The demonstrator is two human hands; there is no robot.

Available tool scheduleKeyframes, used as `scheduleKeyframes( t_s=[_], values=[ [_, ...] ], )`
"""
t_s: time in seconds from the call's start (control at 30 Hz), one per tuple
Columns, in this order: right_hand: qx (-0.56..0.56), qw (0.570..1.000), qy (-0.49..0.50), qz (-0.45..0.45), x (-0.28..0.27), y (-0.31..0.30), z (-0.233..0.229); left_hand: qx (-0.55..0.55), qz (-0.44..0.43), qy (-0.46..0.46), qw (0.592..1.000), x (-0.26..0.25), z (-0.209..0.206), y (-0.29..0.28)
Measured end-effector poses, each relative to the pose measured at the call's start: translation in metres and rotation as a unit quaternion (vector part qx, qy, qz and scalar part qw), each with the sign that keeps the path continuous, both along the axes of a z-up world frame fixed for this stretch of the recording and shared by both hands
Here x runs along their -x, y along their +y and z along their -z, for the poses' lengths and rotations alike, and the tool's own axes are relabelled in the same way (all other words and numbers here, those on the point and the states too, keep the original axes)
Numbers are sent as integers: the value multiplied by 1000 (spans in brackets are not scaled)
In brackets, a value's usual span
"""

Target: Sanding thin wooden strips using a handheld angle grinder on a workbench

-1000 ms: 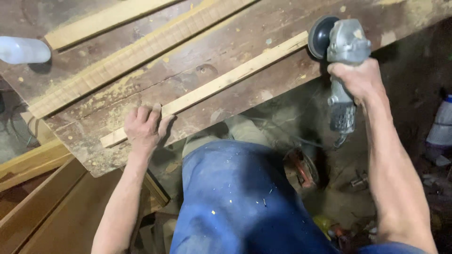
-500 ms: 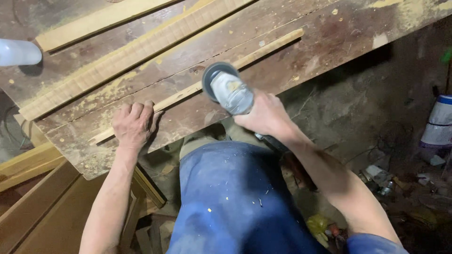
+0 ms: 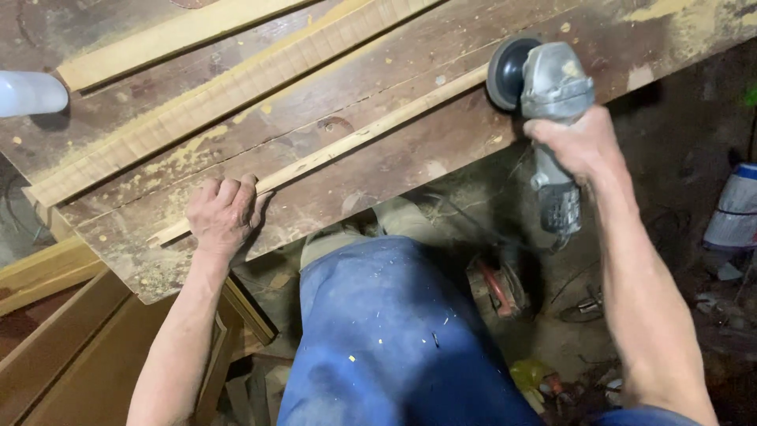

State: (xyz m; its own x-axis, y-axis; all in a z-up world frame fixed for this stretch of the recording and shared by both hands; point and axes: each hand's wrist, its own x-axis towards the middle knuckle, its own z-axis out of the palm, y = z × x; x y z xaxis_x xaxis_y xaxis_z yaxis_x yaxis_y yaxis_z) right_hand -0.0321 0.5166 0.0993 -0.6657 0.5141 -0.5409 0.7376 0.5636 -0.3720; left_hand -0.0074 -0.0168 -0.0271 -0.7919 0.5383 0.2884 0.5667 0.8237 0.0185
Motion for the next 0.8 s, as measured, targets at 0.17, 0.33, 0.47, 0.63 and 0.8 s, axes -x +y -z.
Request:
scheduleKeyframes(
  t_s=[0.17,0.33,0.47,0.63,0.8],
  values=[
    [46,992,-101,-52,5,-92,-31,3,12,-4,1000,-2,7,-4],
    [50,966,-211,-140,22,-153,-59,-10,13,-9,1000,-2,8,-4],
    [3,980,-167,-106,12,-103,-56,-17,20,-6,1000,-2,8,-5],
    [1,998,-57,19,3,-11,-29,13,11,31,999,0,-8,4],
    [15,999,-32,27,-9,-41,-48,-62,32,26,997,-13,-21,14]
  ],
)
